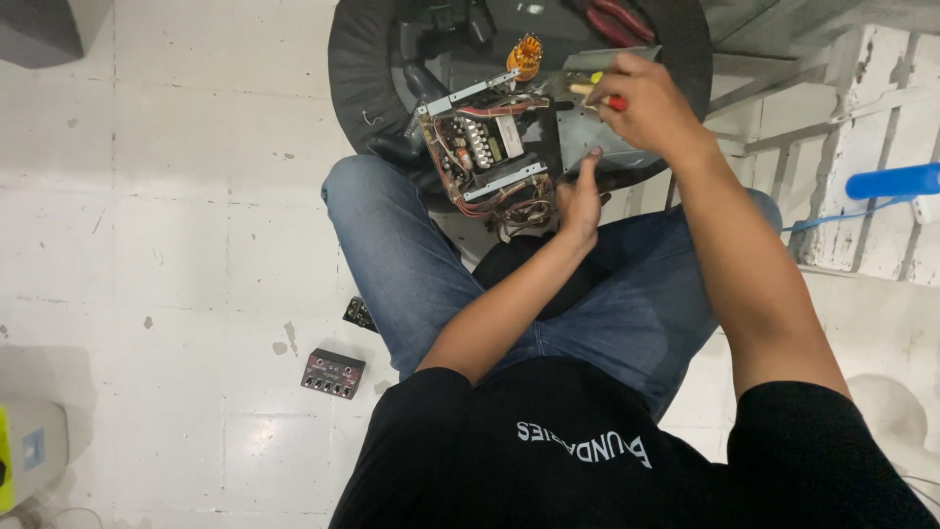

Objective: The person sits on the floor and uses a screwdriver to adjust components inside an open electronic device. They then use a brush to sweep dust from the metal casing and internal parts of the device.

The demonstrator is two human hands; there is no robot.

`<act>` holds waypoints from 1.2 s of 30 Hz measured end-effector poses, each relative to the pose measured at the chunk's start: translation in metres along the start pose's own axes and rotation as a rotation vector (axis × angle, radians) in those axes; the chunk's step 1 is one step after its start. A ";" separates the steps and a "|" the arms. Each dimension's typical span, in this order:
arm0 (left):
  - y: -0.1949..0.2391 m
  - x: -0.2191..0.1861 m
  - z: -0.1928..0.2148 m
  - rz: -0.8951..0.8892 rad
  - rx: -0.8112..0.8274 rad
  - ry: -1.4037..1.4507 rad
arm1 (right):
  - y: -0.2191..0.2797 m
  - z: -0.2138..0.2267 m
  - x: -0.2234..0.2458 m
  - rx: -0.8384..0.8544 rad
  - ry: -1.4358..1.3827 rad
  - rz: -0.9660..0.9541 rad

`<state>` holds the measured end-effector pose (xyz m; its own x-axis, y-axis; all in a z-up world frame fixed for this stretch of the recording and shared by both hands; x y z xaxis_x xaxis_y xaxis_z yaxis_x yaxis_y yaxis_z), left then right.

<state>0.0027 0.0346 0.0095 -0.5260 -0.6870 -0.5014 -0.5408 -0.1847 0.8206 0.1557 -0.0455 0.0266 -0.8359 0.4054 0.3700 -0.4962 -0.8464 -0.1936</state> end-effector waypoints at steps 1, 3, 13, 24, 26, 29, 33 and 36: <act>-0.003 0.003 0.000 -0.009 -0.002 0.006 | 0.000 -0.009 0.002 0.029 0.069 0.030; -0.004 0.006 -0.001 -0.019 0.000 0.004 | 0.000 -0.018 0.001 0.054 0.139 0.053; 0.017 -0.008 0.002 0.006 -0.019 -0.094 | 0.002 0.000 -0.003 0.082 -0.057 -0.034; -0.003 0.011 0.002 0.007 -0.050 -0.079 | 0.034 0.018 0.011 0.080 -0.174 -0.175; -0.009 0.017 0.003 -0.086 -0.039 -0.058 | 0.041 0.030 0.019 0.193 -0.355 -0.322; -0.017 0.027 0.002 -0.072 -0.023 -0.036 | 0.039 0.048 0.016 0.128 -0.421 -0.528; -0.019 0.029 0.002 -0.116 -0.046 0.014 | 0.034 0.027 -0.004 -0.184 -0.397 -0.493; -0.023 0.034 0.004 -0.063 -0.051 -0.066 | 0.028 0.012 0.005 -0.178 -0.724 -0.605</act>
<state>-0.0051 0.0179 -0.0275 -0.5349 -0.6257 -0.5678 -0.5406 -0.2630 0.7991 0.1402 -0.0714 0.0335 -0.1084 0.3943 0.9126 -0.8745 -0.4743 0.1010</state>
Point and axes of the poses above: each hand's wrist, its own y-axis away from the middle knuckle, its own z-axis out of the back of the hand, x = y × z, the point moved 2 cm from there along -y, towards the middle knuckle, and after that the axes turned 2 degrees about z, right-handed, at the moved point
